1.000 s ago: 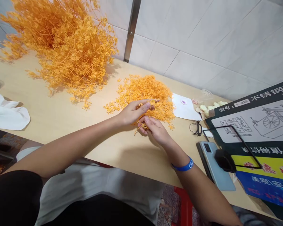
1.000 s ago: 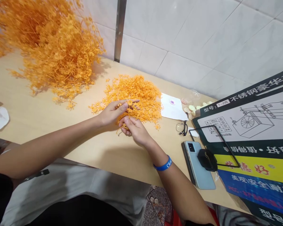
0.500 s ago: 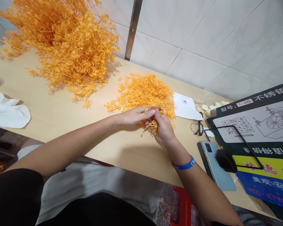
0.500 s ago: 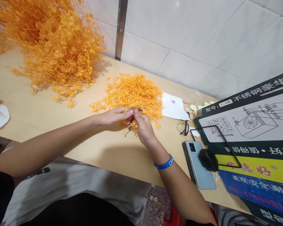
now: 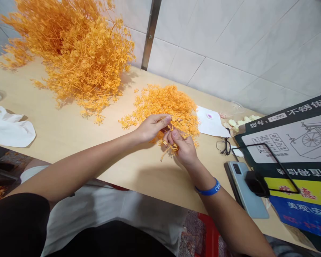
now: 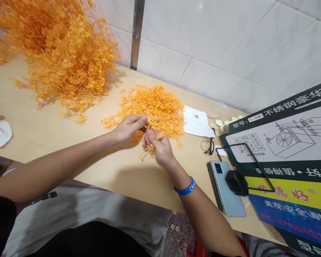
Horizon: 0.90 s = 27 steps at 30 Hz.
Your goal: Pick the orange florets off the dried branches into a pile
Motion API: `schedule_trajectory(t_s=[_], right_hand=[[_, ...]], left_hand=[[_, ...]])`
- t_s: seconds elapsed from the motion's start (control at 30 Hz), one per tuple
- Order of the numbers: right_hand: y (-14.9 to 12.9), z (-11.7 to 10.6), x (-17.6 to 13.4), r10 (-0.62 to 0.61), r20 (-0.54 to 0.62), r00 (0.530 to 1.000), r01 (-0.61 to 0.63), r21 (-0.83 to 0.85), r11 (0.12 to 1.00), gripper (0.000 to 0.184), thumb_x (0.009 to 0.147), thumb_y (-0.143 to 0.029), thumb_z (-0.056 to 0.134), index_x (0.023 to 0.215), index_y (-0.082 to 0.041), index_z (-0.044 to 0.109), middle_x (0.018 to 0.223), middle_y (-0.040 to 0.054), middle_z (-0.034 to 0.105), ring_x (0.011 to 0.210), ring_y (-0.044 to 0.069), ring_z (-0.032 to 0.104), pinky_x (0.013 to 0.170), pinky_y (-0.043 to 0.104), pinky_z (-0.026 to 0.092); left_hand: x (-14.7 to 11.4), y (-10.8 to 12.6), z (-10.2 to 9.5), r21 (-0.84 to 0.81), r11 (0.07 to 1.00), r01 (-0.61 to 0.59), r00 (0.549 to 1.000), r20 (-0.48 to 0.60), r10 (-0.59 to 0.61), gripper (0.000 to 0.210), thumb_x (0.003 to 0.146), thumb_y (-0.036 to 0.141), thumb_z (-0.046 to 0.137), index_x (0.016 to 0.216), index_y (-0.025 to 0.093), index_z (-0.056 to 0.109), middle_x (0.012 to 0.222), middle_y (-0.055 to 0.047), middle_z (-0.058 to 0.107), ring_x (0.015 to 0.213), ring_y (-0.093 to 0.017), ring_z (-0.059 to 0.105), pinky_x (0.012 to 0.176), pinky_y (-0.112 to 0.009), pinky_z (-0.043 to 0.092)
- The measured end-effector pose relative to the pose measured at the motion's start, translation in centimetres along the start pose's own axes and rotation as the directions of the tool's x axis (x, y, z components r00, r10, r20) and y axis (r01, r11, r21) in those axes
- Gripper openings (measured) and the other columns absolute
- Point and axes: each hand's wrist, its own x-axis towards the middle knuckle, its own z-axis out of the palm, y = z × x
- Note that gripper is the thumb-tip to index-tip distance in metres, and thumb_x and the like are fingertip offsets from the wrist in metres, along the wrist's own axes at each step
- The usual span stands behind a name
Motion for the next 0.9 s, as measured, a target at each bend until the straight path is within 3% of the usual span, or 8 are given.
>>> schedule_trajectory(t_s=[0.1, 0.17, 0.33, 0.47, 0.67, 0.8, 0.9], right_hand=[[0.1, 0.0, -0.4, 0.038, 0.118, 0.992, -0.044, 0.045, 0.998, 0.052, 0.085, -0.06, 0.06, 0.055, -0.02, 0.049, 0.06, 0.0033, 0.052, 0.056, 0.015, 0.048, 0.056, 0.031, 0.038], [0.2, -0.1, -0.5, 0.066, 0.121, 0.991, -0.077, 0.094, 0.993, 0.05, 0.085, -0.059, 0.06, 0.056, -0.02, 0.049, 0.06, 0.0025, 0.05, 0.056, 0.015, 0.047, 0.054, 0.031, 0.038], [0.3, -0.4, 0.2, 0.099, -0.065, 0.993, -0.086, 0.185, 0.979, 0.049, 0.085, -0.057, 0.062, 0.057, -0.02, 0.046, 0.058, -0.0002, 0.046, 0.054, 0.013, 0.044, 0.053, 0.029, 0.039], [0.6, -0.6, 0.4, 0.129, -0.08, 0.988, -0.114, 0.162, 0.98, 0.049, 0.085, -0.058, 0.062, 0.057, -0.02, 0.048, 0.059, -0.0001, 0.047, 0.056, 0.013, 0.046, 0.055, 0.029, 0.04], [0.8, -0.6, 0.2, 0.033, -0.005, 0.999, -0.033, 0.074, 0.997, 0.048, 0.087, -0.055, 0.059, 0.056, -0.02, 0.047, 0.059, 0.0021, 0.051, 0.059, 0.015, 0.047, 0.057, 0.03, 0.039], [0.4, -0.6, 0.1, 0.012, 0.053, 0.998, -0.015, 0.051, 0.999, 0.052, 0.085, -0.06, 0.059, 0.054, -0.021, 0.044, 0.055, 0.0019, 0.049, 0.053, 0.015, 0.044, 0.054, 0.031, 0.035], [0.1, -0.4, -0.2, 0.032, 0.099, 0.995, -0.036, 0.038, 0.999, 0.053, 0.085, -0.061, 0.059, 0.054, -0.021, 0.045, 0.057, 0.003, 0.05, 0.054, 0.015, 0.043, 0.053, 0.031, 0.034]], left_hand=[[0.3, 0.2, -0.9, -0.049, 0.997, 0.052, 0.994, -0.094, -0.057, 0.06, 0.088, 0.069, 0.049, 0.095, 0.014, 0.069, 0.053, 0.0, 0.058, 0.05, -0.012, 0.058, 0.058, -0.024, 0.049], [0.5, 0.4, -1.4, -0.066, 0.995, 0.073, 0.991, -0.108, -0.08, 0.06, 0.09, 0.067, 0.046, 0.103, 0.014, 0.07, 0.056, -0.001, 0.06, 0.053, -0.012, 0.06, 0.058, -0.024, 0.049], [0.3, 1.0, -0.9, -0.132, 0.985, 0.111, 0.994, 0.033, -0.108, 0.065, 0.082, 0.072, 0.055, 0.114, 0.016, 0.067, 0.098, -0.012, 0.072, 0.093, -0.021, 0.069, 0.074, -0.027, 0.053], [0.2, 0.8, -0.4, -0.14, 0.987, 0.081, 0.993, 0.102, -0.067, 0.066, 0.071, 0.069, 0.07, 0.108, 0.013, 0.068, 0.103, -0.015, 0.072, 0.103, -0.024, 0.067, 0.083, -0.031, 0.052], [0.3, -0.4, 0.0, -0.238, 0.964, 0.115, 0.993, 0.014, -0.115, 0.05, 0.076, 0.061, 0.072, 0.083, 0.013, 0.062, 0.079, -0.008, 0.073, 0.075, -0.017, 0.07, 0.076, -0.029, 0.053], [0.4, -0.5, 0.1, -0.318, 0.928, 0.193, 0.975, -0.042, -0.218, 0.037, 0.088, 0.051, 0.063, 0.087, 0.014, 0.059, 0.063, -0.002, 0.067, 0.059, -0.013, 0.066, 0.067, -0.026, 0.054], [0.5, 0.1, -0.8, -0.357, 0.923, 0.144, 0.96, -0.177, -0.218, 0.033, 0.097, 0.047, 0.049, 0.092, 0.016, 0.059, 0.044, 0.008, 0.048, 0.041, -0.009, 0.052, 0.062, -0.025, 0.054]])
